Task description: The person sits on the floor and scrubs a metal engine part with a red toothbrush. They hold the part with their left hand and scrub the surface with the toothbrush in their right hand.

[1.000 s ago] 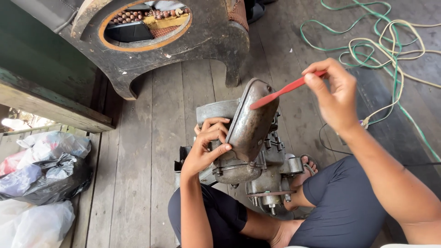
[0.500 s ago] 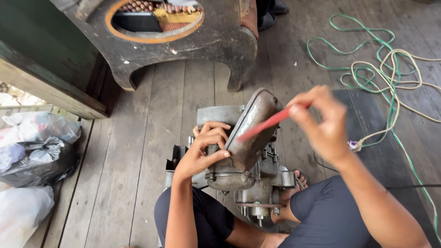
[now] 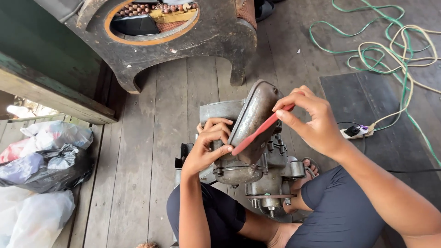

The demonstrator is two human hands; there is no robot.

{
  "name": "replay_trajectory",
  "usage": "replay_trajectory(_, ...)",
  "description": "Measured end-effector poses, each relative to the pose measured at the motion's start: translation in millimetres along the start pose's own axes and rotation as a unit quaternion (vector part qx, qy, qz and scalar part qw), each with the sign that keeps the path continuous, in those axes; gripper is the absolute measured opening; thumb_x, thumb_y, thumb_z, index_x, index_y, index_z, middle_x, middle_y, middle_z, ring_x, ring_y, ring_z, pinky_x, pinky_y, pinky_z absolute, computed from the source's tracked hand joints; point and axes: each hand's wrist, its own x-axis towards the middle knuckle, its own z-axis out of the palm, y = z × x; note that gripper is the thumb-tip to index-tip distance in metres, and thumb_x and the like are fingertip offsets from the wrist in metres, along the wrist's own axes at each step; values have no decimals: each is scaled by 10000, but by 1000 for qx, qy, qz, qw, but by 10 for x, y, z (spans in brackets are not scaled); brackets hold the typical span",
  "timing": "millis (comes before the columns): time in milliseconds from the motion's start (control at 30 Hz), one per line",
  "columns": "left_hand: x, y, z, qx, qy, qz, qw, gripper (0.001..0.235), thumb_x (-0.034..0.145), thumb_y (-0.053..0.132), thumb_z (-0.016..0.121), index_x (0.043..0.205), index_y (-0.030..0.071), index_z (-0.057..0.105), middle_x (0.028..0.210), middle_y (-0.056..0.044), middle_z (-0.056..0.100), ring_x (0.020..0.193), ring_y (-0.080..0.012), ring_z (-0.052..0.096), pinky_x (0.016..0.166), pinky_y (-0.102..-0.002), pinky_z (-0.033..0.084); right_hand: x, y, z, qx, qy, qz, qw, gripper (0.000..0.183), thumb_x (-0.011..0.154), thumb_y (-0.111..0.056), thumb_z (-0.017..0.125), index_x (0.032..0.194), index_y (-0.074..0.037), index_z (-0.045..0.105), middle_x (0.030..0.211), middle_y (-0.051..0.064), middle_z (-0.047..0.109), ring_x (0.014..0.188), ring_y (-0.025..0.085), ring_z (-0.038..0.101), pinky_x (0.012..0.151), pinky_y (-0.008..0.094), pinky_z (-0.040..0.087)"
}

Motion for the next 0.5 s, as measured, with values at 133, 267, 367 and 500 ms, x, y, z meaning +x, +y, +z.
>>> replay_trajectory(133, -1, -2, -8, -4, -1, 0, 1000, 243, 820, 213, 747, 704, 113, 558, 892, 37, 566, 1275, -246, 486, 1116, -452, 209, 50, 315, -163, 4, 48, 6, 999, 106, 976, -101, 659, 1027, -21, 705, 965, 55, 620, 914, 160, 511, 913, 304, 417)
replay_trajectory(267, -1, -1, 5, -26, -3, 5, 1000, 221, 829, 193, 746, 712, 97, 586, 884, 27, 573, 1283, -261, 468, 1114, -448, 299, 21, 377, -213, 43, 102, 40, 993, 102, 1037, -34, 632, 1122, 18, 651, 1023, 77, 561, 963, 161, 483, 945, 282, 404)
replay_trajectory(367, 4, -5, 0, -28, -3, 7, 1000, 227, 834, 207, 744, 716, 97, 584, 875, 24, 562, 1279, -262, 464, 1109, -448, 292, -1, 129, -69, 13, 47, 17, 999, 104, 961, -60, 672, 1044, 1, 683, 972, 72, 592, 909, 165, 527, 893, 288, 429)
replay_trajectory(500, 4, 10, -4, -17, -4, 4, 1000, 223, 837, 202, 746, 721, 109, 579, 884, 40, 558, 1281, -240, 481, 1121, -443, 245, 52, 135, -84, -21, 18, -12, 1000, 106, 942, -104, 673, 991, -15, 702, 967, 60, 672, 946, 179, 521, 930, 325, 429)
